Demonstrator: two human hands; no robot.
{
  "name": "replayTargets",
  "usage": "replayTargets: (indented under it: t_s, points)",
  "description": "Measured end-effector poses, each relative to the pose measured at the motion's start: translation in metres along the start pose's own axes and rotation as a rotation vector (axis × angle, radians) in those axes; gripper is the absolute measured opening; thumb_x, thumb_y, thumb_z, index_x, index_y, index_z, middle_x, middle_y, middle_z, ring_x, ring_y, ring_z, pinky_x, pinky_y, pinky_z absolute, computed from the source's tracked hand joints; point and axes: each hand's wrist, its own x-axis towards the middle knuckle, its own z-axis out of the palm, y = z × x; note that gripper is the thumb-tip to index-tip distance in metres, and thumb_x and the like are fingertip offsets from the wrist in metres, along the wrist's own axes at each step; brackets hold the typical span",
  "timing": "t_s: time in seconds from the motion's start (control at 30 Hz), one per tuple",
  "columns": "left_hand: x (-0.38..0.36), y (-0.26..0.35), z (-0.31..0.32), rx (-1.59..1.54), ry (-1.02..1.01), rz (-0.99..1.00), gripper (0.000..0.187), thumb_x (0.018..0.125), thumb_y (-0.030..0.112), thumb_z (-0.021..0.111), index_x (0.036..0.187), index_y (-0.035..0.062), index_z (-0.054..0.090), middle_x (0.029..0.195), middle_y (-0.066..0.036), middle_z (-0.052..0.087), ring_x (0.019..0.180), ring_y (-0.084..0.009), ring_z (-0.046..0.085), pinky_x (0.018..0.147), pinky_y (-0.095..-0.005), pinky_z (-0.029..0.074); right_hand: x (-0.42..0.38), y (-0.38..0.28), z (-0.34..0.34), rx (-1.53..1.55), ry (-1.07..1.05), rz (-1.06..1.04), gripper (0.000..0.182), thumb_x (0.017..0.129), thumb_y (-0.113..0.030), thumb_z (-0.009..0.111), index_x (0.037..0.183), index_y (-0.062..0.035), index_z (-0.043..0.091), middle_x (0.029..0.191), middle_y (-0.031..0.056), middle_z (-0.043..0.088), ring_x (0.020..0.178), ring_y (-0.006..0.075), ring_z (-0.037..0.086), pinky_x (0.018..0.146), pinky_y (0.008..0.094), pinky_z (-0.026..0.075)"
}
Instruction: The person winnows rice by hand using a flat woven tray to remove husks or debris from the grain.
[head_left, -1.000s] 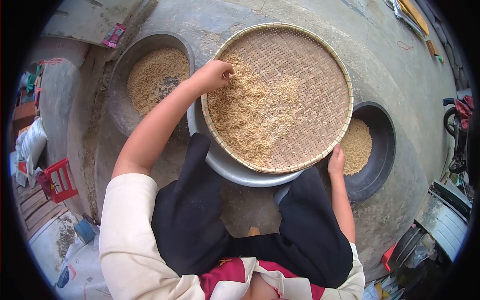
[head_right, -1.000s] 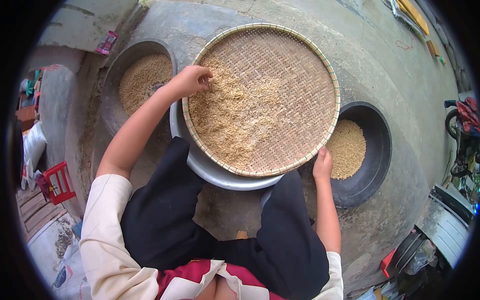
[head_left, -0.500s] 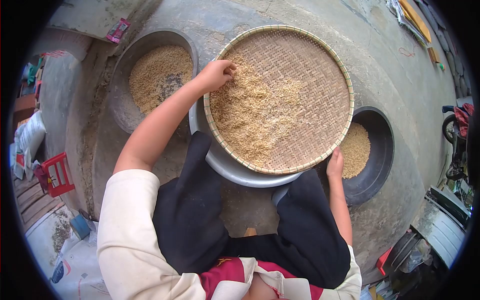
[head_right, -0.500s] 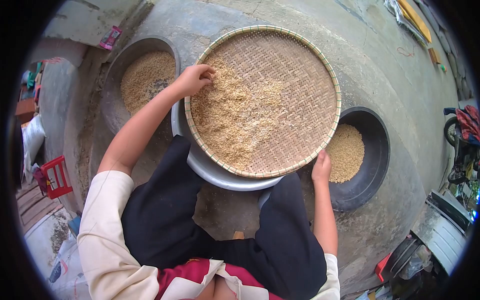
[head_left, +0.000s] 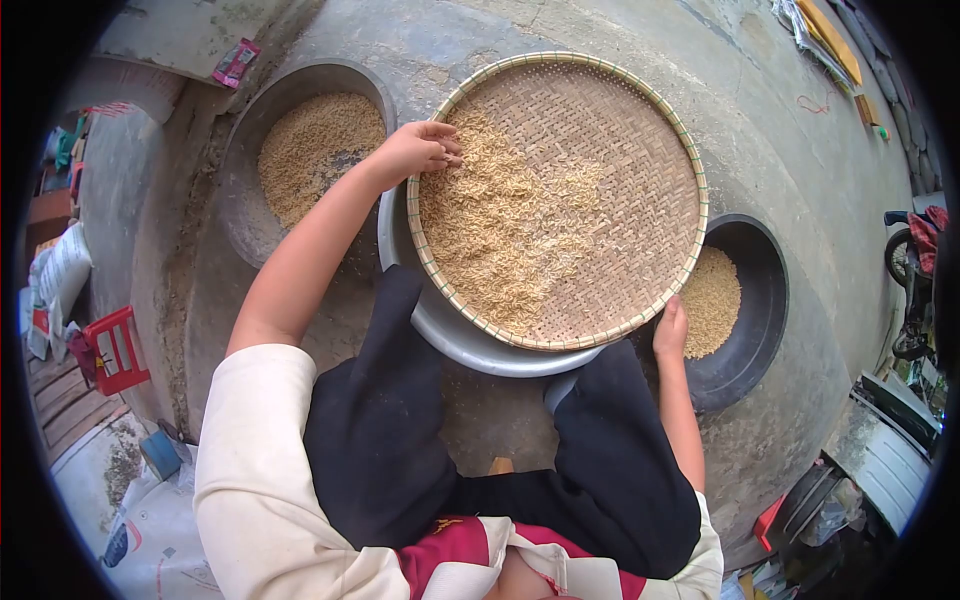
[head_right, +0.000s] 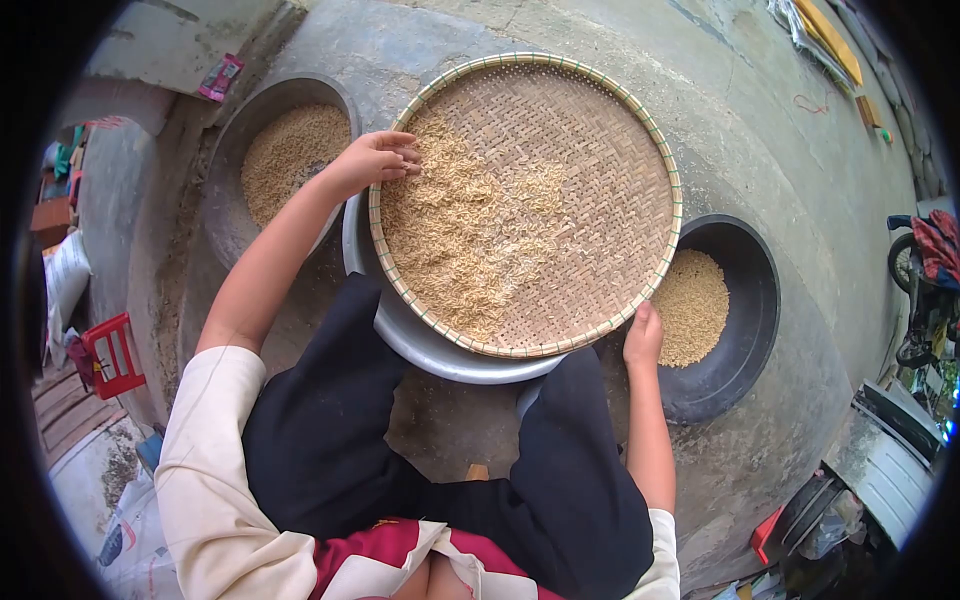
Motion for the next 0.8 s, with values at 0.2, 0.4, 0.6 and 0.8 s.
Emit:
replayTargets:
  t_s: [0.2,0.4,0.6,0.8]
  points:
    - [0.001,-0.001,-0.002,0.044,-0.035,0.017,0.044,0.082,-0.005,0.040,0.126,-0.0058,0.035,0.113,-0.017,0.052,0.100,-0.0212,0.056,0.083,-0.0278,0.048,0.000,0.003,0.000,-0.018,0.011,-0.011,0.054,0.092,-0.043,0.032,0.102,0.0046,0.056,0.096,0.0205,0.060,0.094,0.0288,0.057,0.083,0.0340,0.040]
    - [0.000,0.008,0.002,-0.056,-0.036,0.011,0.044,0.084,-0.004,0.041,0.127,-0.0082,0.031,0.113,-0.019,0.052,0.102,-0.0224,0.056,0.082,-0.0258,0.048,0.001,0.008,-0.001,-0.031,0.020,0.001,0.052,0.092,-0.041,0.032,0.101,0.0047,0.056,0.095,0.0207,0.060,0.092,0.0297,0.058,0.082,0.0347,0.041]
    - [-0.014,0.072,0.123,-0.290,-0.594,0.148,0.049,0.088,0.016,0.049,0.128,-0.0064,0.030,0.118,-0.020,0.049,0.107,-0.0256,0.052,0.090,-0.0289,0.045,0.002,0.007,0.004,0.010,0.019,-0.011,0.052,0.092,-0.041,0.032,0.102,0.0039,0.056,0.095,0.0212,0.060,0.093,0.0305,0.058,0.082,0.0349,0.041]
    - [-0.015,0.098,0.135,0.464,-0.435,0.293,0.058,0.087,0.045,0.044,0.126,0.0025,0.041,0.124,-0.015,0.046,0.116,-0.0268,0.043,0.093,-0.0378,0.040,-0.001,0.001,0.000,-0.075,0.047,0.001,0.054,0.091,-0.043,0.032,0.101,0.0045,0.056,0.094,0.0209,0.061,0.093,0.0300,0.058,0.082,0.0344,0.041]
